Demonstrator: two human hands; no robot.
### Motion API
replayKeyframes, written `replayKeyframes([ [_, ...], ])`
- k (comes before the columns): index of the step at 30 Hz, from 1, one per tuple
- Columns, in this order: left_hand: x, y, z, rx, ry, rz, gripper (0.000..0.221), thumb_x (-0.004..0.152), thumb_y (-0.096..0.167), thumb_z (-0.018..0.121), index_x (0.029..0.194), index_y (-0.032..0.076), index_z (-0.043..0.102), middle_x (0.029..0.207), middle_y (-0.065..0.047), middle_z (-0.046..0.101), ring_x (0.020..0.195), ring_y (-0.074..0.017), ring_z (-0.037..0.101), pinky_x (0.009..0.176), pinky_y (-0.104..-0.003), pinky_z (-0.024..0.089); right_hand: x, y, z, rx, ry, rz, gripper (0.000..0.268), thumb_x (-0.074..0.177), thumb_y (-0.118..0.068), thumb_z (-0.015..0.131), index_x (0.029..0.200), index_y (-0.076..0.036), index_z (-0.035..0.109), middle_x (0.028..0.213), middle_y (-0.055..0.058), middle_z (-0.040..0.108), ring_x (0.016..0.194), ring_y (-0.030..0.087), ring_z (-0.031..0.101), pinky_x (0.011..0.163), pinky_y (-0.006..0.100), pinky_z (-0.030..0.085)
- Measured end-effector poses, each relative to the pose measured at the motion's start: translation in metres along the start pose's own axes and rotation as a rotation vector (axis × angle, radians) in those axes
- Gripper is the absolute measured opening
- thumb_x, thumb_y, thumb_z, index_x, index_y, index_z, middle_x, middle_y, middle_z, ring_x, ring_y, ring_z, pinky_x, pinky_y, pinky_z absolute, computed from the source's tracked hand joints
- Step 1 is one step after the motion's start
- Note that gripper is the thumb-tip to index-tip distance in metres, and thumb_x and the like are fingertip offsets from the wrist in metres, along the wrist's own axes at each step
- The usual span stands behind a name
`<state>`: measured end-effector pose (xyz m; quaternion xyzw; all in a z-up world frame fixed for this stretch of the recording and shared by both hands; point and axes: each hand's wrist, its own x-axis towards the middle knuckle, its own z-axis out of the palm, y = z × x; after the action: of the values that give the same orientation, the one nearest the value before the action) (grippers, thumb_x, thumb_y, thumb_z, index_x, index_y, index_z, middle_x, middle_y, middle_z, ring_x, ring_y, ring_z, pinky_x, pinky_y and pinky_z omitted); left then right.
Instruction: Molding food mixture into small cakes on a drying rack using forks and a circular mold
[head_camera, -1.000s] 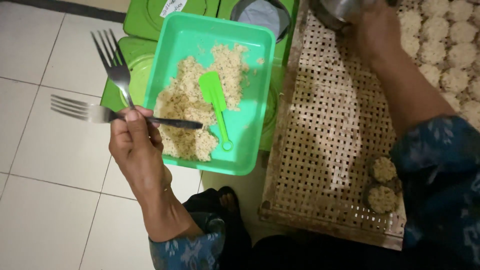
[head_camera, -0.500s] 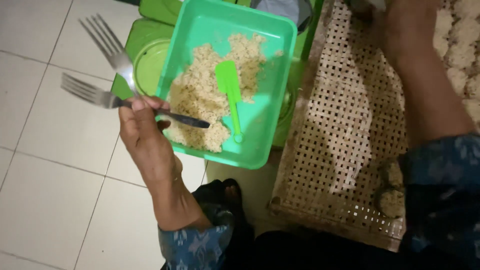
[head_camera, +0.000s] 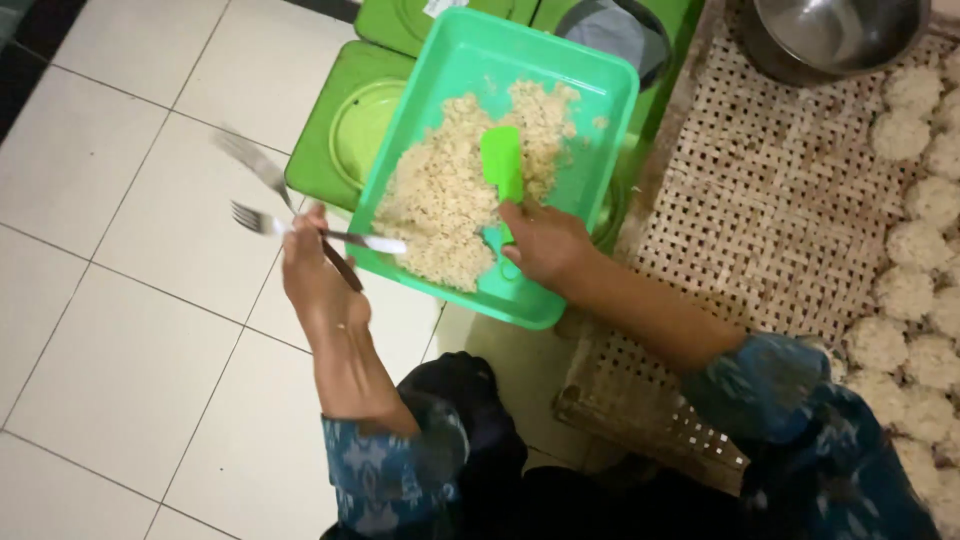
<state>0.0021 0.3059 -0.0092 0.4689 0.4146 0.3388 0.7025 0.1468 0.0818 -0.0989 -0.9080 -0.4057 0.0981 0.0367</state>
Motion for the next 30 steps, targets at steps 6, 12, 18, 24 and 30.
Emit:
replayKeyframes([
  [6,-0.022,-0.037,-0.001,-0.234,0.079,-0.033,0.017,0.102,0.017,0.047,0.087,0.015,0.055,0.107,-0.005,0.063,0.105,-0.0215,0.063,0.098,-0.041,0.049,0.003,-0.012,0.005,0.007,0.151,0.004,0.068,0.089,-0.048,0.07,0.138,-0.012,0.04,0.111,0.018,0.058,0.092,0.042,0.07,0.072,0.055,0.06],
  [12,-0.022,-0.041,-0.001,-0.296,0.131,-0.125,0.017,0.104,0.019,0.047,0.092,0.017,0.059,0.099,-0.002,0.058,0.095,-0.0177,0.062,0.095,-0.042,0.055,0.004,-0.021,-0.036,0.32,-0.019,0.153,0.071,0.095,-0.012,0.057,0.156,-0.001,0.022,0.126,0.031,0.056,0.103,0.055,0.066,0.085,0.065,0.054],
  [18,-0.029,-0.028,0.004,-0.265,0.133,-0.216,0.016,0.107,0.022,0.047,0.096,0.014,0.056,0.099,-0.001,0.053,0.097,-0.0171,0.051,0.1,-0.046,0.048,-0.029,-0.029,-0.175,0.519,-0.079,0.269,0.059,0.098,-0.004,0.039,0.156,-0.009,0.031,0.156,0.025,0.041,0.058,0.026,0.063,0.049,0.041,0.055],
  [24,-0.002,-0.06,-0.01,-0.264,0.148,-0.291,0.012,0.105,0.022,0.052,0.095,0.017,0.057,0.098,0.001,0.05,0.095,-0.0169,0.047,0.094,-0.047,0.047,-0.087,-0.04,-0.22,-0.075,-0.287,0.102,0.03,0.096,-0.012,0.057,0.12,-0.022,0.072,0.108,0.018,0.073,0.094,0.043,0.074,0.082,0.057,0.064],
  [30,0.0,-0.072,-0.017,-0.187,0.124,-0.345,0.011,0.102,0.02,0.051,0.095,0.016,0.057,0.097,-0.001,0.051,0.092,-0.0191,0.047,0.081,-0.043,0.045,-0.115,-0.011,-0.129,-0.093,0.059,-0.203,0.032,0.089,-0.004,0.063,0.103,-0.026,0.081,0.082,0.008,0.07,0.069,0.031,0.068,0.062,0.045,0.058],
])
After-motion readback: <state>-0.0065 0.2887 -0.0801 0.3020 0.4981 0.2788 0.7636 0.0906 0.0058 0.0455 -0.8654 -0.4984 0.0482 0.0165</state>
